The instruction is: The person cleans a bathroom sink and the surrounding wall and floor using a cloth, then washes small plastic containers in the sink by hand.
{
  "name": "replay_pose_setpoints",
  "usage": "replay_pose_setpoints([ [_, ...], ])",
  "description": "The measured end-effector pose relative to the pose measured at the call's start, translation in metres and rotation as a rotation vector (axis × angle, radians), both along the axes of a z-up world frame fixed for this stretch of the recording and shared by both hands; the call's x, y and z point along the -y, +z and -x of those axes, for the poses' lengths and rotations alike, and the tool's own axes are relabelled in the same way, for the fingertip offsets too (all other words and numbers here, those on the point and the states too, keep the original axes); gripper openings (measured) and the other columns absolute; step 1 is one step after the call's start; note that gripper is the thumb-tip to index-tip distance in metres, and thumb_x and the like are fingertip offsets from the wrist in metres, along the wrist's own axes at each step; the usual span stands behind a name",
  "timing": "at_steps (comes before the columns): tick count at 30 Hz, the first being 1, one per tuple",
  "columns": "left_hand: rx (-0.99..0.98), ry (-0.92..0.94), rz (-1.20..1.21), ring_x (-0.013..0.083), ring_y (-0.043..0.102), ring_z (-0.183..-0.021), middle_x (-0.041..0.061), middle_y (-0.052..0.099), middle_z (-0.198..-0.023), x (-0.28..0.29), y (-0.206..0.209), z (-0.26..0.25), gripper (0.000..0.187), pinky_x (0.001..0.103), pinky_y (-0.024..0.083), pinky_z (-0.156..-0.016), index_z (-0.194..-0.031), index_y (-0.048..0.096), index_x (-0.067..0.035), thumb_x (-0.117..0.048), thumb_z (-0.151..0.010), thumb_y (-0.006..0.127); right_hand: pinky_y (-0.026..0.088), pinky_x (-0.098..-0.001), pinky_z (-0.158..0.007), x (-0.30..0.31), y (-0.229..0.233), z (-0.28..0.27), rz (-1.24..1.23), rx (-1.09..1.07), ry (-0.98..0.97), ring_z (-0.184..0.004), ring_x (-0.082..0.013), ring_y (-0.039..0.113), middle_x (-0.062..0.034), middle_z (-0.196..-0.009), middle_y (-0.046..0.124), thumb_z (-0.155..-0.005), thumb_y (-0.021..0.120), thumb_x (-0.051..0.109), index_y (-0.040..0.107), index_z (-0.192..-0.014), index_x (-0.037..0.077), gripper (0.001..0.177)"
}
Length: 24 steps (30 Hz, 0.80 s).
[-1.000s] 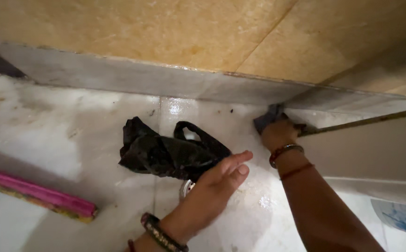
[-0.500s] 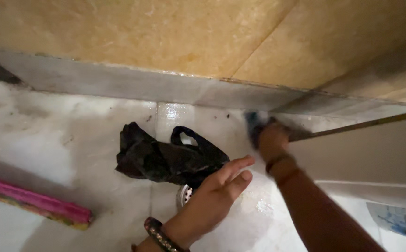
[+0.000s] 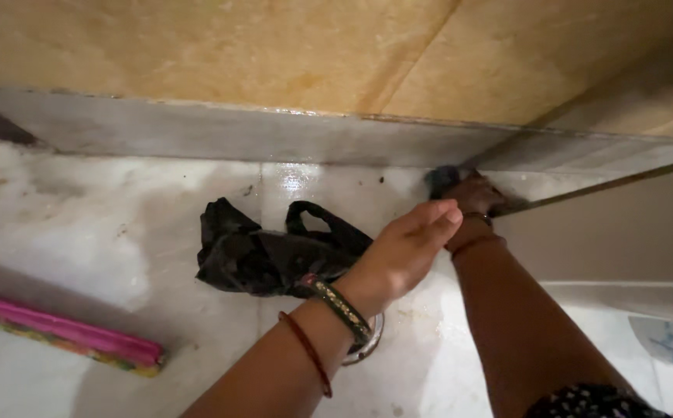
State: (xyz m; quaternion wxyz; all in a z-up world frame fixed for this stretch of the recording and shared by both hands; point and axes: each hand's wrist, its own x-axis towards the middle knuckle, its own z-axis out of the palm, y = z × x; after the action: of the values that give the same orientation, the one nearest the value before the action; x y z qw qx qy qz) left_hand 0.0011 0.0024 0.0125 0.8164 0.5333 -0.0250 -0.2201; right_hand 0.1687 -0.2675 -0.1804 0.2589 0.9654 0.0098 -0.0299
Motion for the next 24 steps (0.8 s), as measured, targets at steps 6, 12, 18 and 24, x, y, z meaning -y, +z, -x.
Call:
replay_pose_setpoints([
  [6, 0.053, 0.038, 0.002, 0.0213, 0.05, -0.141, 0.013, 0.055, -0.151, 0.003, -0.003, 0.005, 0.071, 0.033, 0.036, -0.116, -0.148, 0.048, 0.0, -0.053, -0.101, 0.049, 0.045, -0.0483, -0.108, -0.02, -0.015, 0.067, -0.156, -0.085, 0.218, -0.128, -0.036, 0.056, -0.0182, -0.134, 0.061, -0.098, 0.05, 0.021, 0.06, -0.134, 0.005, 0.04],
  [12, 0.045, 0.012, 0.009, 0.0206, 0.054, -0.135, 0.014, 0.061, -0.145, 0.001, -0.012, 0.022, 0.064, 0.032, 0.04, -0.114, -0.143, 0.054, 0.0, -0.046, -0.099, 0.054, 0.042, -0.0479, -0.112, -0.018, 0.012, 0.004, -0.094, 0.005, -0.028, -0.133, -0.0363, 0.053, -0.0186, -0.138, 0.058, -0.098, 0.049, 0.02, 0.056, -0.138, 0.005, 0.043],
  [18, 0.079, 0.098, 0.111, 0.0206, 0.052, -0.138, 0.013, 0.058, -0.149, 0.013, -0.016, 0.009, 0.063, 0.032, 0.038, -0.115, -0.145, 0.053, 0.001, -0.045, -0.102, 0.053, 0.039, -0.0475, -0.117, -0.035, 0.001, 0.091, -0.245, -0.068, 0.224, -0.138, -0.0366, 0.049, -0.019, -0.142, 0.055, -0.099, 0.048, 0.019, 0.053, -0.143, 0.005, 0.046],
  [24, 0.046, 0.032, -0.067, 0.0196, 0.055, -0.135, 0.012, 0.062, -0.145, 0.021, -0.01, 0.031, 0.061, 0.032, 0.041, -0.112, -0.142, 0.058, -0.001, -0.045, -0.1, 0.054, 0.037, -0.0471, -0.121, -0.039, 0.038, 0.057, -0.239, 0.059, 0.08, -0.143, -0.0369, 0.046, -0.0194, -0.147, 0.052, -0.099, 0.047, 0.018, 0.049, -0.147, 0.005, 0.05],
])
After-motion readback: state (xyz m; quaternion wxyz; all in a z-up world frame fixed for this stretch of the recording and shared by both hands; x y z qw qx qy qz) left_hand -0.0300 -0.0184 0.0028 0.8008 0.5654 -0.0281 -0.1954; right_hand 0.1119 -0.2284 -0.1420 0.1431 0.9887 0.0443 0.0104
